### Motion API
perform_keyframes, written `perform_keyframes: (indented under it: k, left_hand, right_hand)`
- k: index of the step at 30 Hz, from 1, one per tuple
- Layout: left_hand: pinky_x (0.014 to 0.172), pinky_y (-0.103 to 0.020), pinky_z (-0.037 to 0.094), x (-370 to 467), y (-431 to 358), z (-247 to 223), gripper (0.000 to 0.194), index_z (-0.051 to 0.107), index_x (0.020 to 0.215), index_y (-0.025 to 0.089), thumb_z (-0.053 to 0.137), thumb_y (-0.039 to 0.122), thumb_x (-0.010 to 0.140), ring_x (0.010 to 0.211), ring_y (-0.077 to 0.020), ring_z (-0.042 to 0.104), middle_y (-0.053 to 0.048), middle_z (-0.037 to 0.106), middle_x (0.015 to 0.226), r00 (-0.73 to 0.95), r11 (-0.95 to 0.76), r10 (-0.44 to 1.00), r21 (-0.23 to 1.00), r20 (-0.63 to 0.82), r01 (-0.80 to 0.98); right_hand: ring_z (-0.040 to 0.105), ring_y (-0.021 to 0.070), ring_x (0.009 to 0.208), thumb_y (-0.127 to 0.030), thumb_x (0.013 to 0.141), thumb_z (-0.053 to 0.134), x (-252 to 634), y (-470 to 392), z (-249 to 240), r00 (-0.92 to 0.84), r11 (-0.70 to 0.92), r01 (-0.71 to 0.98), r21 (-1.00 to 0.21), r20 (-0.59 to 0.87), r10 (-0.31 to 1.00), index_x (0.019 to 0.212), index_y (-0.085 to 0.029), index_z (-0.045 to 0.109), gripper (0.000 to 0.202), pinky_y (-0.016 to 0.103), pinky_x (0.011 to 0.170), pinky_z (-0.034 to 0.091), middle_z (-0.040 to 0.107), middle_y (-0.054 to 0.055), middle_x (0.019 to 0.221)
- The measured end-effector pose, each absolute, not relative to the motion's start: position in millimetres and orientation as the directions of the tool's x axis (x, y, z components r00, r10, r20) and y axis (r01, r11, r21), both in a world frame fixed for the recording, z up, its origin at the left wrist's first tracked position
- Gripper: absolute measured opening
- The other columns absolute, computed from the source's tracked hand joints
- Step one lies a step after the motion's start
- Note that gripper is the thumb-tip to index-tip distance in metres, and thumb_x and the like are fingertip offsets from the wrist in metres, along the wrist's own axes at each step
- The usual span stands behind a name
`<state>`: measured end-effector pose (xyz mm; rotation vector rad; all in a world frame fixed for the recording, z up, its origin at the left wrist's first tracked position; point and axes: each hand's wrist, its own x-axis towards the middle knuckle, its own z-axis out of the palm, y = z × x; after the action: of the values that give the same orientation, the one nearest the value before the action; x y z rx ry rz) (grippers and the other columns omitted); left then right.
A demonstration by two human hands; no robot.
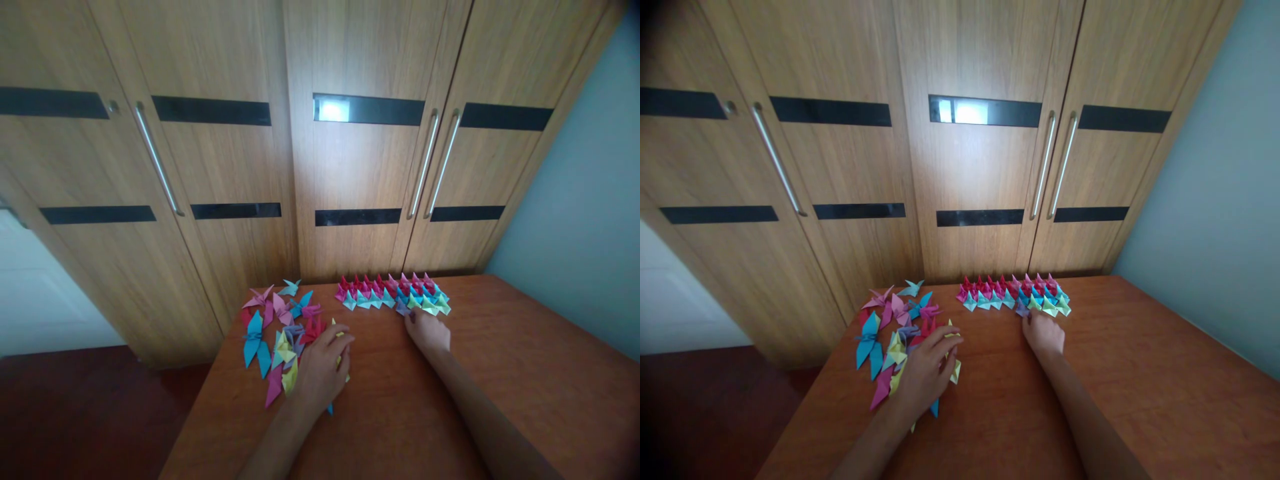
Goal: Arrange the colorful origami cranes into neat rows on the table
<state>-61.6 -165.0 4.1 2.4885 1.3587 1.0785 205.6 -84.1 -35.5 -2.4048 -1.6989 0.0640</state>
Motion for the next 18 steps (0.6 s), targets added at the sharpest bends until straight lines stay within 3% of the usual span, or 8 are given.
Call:
perform_keyframes:
  k: [18]
  left_hand:
    - [0.084,-0.034,0.052,-58.3,-169.1,1.0,0.035,0.058,0.107,0.024,0.047,0.007,0.079,0.1,-0.0187,0.06,-0.006,0.057,0.12,0.394,-0.603,0.77,0.369,0.502,0.707]
  right_hand:
    - [0.063,0.0269,0.086,-0.045,0.087,0.037,208.5,-79.0,-45.7,0.335,-0.308,0.925,-0.221,0.097,0.937,0.094,-0.022,0.062,0.034,0.034,0.066,0.045,0.066,0.01,0.096]
